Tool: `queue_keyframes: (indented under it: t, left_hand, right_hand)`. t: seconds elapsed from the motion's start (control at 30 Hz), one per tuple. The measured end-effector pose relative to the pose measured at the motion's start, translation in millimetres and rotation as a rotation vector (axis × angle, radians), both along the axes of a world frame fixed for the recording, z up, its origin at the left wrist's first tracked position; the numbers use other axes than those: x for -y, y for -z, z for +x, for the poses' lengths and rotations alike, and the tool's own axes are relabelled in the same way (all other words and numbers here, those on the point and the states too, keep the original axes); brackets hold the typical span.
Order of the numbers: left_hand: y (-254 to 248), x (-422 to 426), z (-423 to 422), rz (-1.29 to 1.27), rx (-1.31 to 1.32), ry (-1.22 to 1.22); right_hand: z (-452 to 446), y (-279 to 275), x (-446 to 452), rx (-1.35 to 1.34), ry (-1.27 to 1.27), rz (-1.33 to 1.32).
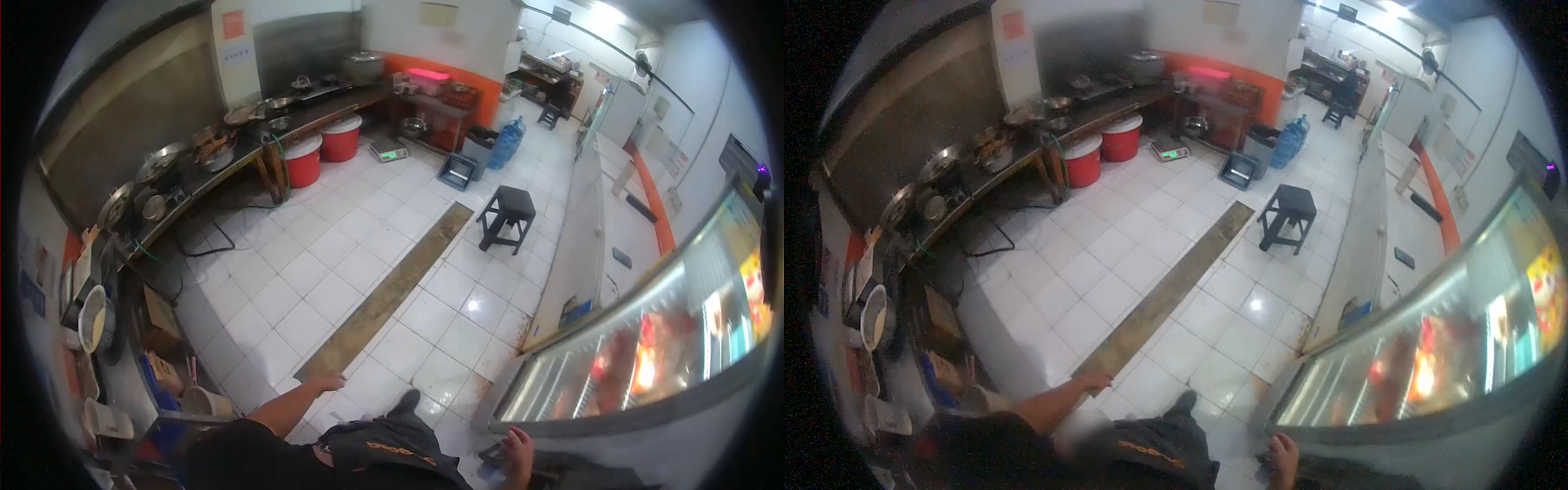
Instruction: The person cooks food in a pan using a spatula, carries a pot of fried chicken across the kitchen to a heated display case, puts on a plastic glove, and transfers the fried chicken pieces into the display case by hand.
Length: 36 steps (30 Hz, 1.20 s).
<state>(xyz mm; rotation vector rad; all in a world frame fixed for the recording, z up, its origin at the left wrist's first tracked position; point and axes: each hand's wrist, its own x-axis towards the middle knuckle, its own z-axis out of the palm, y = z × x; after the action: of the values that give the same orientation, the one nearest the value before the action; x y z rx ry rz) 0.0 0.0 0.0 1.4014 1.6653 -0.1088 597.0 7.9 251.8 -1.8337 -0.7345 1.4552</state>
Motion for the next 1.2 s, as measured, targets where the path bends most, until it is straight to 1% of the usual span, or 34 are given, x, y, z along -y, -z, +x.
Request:
queue_keyframes:
  t: [0.07,0.1,0.17,0.2,0.23,0.27,0.3,0.33,0.4,0.43,0.57,0.63,0.73,0.83,0.87,0.97,1.0,1.07,1.1,1.13,1.17,1.2]
  left_hand:
    - [2,-30,25,0.270,-0.051,0.028]
    - [-32,-72,1,0.249,-0.172,0.035]
    - [-141,-155,-35,0.185,-0.409,0.055]
    - [-90,-186,-55,0.171,-0.341,0.097]
    - [-57,-192,-82,0.260,-0.310,0.121]
    - [-34,-183,-107,0.338,-0.288,0.151]
    - [-24,-178,-129,0.173,-0.306,0.015]
    - [-19,-179,-153,0.014,-0.324,-0.123]
    - [-21,-174,-185,-0.264,-0.281,-0.107]
    - [-21,-169,-197,-0.339,-0.239,-0.130]
    - [-30,-152,-236,-0.419,-0.008,-0.434]
    - [-37,-166,-254,-0.429,0.069,-0.584]
    - [-28,-213,-299,-0.420,0.150,-0.753]
    - [-22,-281,-359,-0.402,0.192,-0.829]
    - [-22,-305,-380,-0.394,0.208,-0.840]
    - [-15,-383,-447,-0.350,0.223,-0.800]
    - [-11,-413,-472,-0.329,0.221,-0.781]
    - [-6,-474,-522,-0.287,0.182,-0.751]
    - [-2,-507,-551,-0.261,0.139,-0.734]
    - [3,-541,-583,-0.214,0.044,-0.711]
    - [6,-578,-615,-0.142,-0.084,-0.673]
    - [8,-612,-648,-0.036,-0.314,-0.554]
  right_hand:
    - [19,-6,-13,0.025,0.044,0.040]
    - [-47,23,-93,-0.006,0.040,-0.007]
    - [-55,43,-162,0.027,0.027,-0.022]
    - [-56,46,-209,0.013,-0.035,-0.018]
    - [-66,49,-262,0.070,-0.079,-0.022]
    - [-88,53,-308,0.119,-0.119,-0.038]
    - [-120,54,-349,0.151,-0.154,-0.051]
    - [-160,44,-393,0.134,-0.185,0.039]
    - [-243,18,-488,0.071,-0.276,0.206]
    - [-285,9,-533,0.020,-0.333,0.279]
    - [-472,-37,-672,-0.122,-0.615,0.353]
    - [-554,-31,-725,-0.205,-0.785,0.426]
    - [-663,-33,-787,-0.193,-0.986,0.366]
    - [-741,-4,-839,-0.277,-0.977,0.198]
    - [-762,-8,-854,-0.238,-0.976,0.141]
    - [-806,-28,-905,-0.236,-0.912,0.032]
    - [-819,-34,-926,-0.310,-0.890,0.032]
    - [-835,-7,-984,-0.229,-0.870,0.053]
    - [-841,4,-1012,-0.190,-0.858,0.065]
    - [-844,16,-1040,-0.156,-0.786,0.054]
    - [-854,25,-1070,-0.125,-0.715,0.046]
    - [-867,29,-1099,-0.062,-0.615,-0.017]
